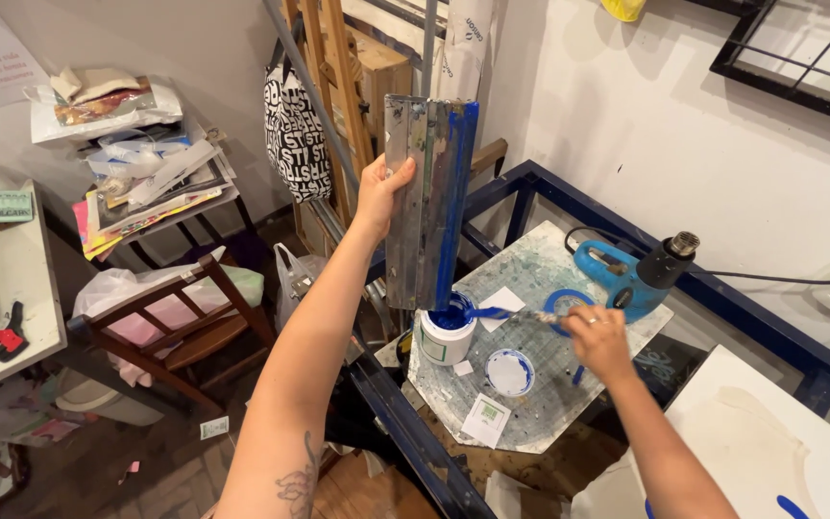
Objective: Manually screen printing a design onto fabric and reloading the squeegee with ink.
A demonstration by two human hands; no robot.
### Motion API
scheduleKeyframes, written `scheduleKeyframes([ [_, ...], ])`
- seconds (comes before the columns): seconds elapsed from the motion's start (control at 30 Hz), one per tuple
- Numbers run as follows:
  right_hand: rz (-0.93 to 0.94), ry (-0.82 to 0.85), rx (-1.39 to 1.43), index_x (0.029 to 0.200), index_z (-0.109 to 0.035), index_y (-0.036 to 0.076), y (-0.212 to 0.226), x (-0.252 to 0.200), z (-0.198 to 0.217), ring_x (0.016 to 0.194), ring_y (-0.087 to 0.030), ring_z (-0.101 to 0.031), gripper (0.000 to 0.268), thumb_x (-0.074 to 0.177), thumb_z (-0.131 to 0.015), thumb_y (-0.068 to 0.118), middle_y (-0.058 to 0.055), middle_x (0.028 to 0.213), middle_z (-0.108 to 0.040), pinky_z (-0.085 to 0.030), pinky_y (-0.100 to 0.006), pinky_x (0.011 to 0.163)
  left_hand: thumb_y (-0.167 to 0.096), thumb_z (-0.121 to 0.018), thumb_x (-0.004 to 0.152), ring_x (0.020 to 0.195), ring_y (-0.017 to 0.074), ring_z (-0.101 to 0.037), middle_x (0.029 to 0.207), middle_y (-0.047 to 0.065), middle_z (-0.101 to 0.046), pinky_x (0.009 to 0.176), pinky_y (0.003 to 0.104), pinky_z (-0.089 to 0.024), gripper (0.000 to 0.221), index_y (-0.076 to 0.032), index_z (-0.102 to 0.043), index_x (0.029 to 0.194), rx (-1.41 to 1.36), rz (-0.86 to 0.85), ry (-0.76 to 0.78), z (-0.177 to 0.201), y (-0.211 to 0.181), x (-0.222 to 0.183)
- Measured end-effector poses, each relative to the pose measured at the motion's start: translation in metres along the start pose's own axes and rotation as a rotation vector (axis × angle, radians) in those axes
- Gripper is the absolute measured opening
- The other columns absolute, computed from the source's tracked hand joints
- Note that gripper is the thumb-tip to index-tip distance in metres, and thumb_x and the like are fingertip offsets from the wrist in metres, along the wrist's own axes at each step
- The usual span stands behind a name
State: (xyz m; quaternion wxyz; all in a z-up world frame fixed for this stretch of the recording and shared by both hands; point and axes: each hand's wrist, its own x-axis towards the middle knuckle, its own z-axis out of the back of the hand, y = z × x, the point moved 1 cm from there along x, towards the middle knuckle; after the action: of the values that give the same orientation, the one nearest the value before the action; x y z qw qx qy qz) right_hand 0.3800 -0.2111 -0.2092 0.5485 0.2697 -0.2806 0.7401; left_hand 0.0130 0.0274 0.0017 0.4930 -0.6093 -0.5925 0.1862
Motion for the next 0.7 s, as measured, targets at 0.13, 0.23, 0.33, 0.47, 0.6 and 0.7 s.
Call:
scheduleKeyframes([
  [0.13, -0.015, -0.128, 0.102, 0.099, -0.070, 0.021, -0.024, 0.047, 0.025, 0.092, -0.024, -0.065, 0.005, 0.096, -0.070, 0.025, 0.001, 0.105, -0.071, -0.043, -0.038, 0.078, -0.020, -0.080, 0.093, 0.070, 0.0222, -0.079, 0.078, 0.010, -0.077, 0.062, 0.030, -0.064, 0.017, -0.008, -0.071, 0.101, 0.010, -0.003, 0.004, -0.005, -0.007, -0.003],
  [0.23, -0.087, -0.330, 0.187, 0.103, -0.072, 0.010, -0.018, 0.109, 0.066, 0.083, -0.032, -0.066, 0.012, 0.095, -0.080, 0.016, -0.006, 0.095, -0.072, -0.049, -0.042, 0.077, -0.020, -0.081, 0.093, 0.068, 0.0213, -0.078, 0.076, 0.009, -0.077, 0.060, 0.029, -0.064, 0.017, -0.009, -0.072, 0.101, 0.018, 0.001, 0.004, -0.011, -0.012, -0.008],
  [0.33, -0.069, -0.478, 0.129, 0.109, -0.072, 0.006, -0.018, 0.159, 0.093, 0.085, -0.032, -0.066, 0.016, 0.101, -0.080, 0.017, -0.009, 0.099, -0.072, -0.052, -0.041, 0.079, -0.019, -0.082, 0.091, 0.067, 0.0207, -0.078, 0.075, 0.009, -0.077, 0.059, 0.029, -0.063, 0.016, -0.009, -0.072, 0.099, 0.015, -0.002, 0.001, -0.013, -0.012, -0.008],
  [0.47, -0.065, -0.519, 0.142, 0.106, -0.070, 0.004, -0.012, 0.198, 0.108, 0.084, -0.034, -0.067, 0.021, 0.108, -0.078, 0.024, -0.009, 0.096, -0.071, -0.052, -0.042, 0.078, -0.019, -0.081, 0.092, 0.065, 0.0210, -0.078, 0.073, 0.010, -0.076, 0.056, 0.029, -0.063, 0.016, -0.009, -0.071, 0.098, 0.035, -0.005, 0.009, -0.010, -0.008, -0.006],
  [0.6, -0.036, -0.502, 0.052, 0.107, -0.071, 0.008, -0.011, 0.196, 0.099, 0.084, -0.031, -0.067, 0.024, 0.110, -0.073, 0.031, -0.006, 0.096, -0.072, -0.053, -0.040, 0.079, -0.020, -0.082, 0.091, 0.064, 0.0208, -0.078, 0.071, 0.010, -0.076, 0.055, 0.028, -0.062, 0.016, -0.010, -0.071, 0.097, 0.042, 0.002, 0.002, -0.010, -0.009, -0.005],
  [0.7, -0.048, -0.460, 0.017, 0.106, -0.071, 0.009, 0.000, 0.178, 0.089, 0.083, -0.030, -0.068, 0.025, 0.109, -0.070, 0.034, -0.005, 0.094, -0.071, -0.053, -0.040, 0.076, -0.020, -0.082, 0.091, 0.064, 0.0209, -0.078, 0.071, 0.010, -0.076, 0.056, 0.028, -0.062, 0.016, -0.010, -0.071, 0.096, 0.036, 0.004, -0.014, -0.012, -0.010, -0.006],
])
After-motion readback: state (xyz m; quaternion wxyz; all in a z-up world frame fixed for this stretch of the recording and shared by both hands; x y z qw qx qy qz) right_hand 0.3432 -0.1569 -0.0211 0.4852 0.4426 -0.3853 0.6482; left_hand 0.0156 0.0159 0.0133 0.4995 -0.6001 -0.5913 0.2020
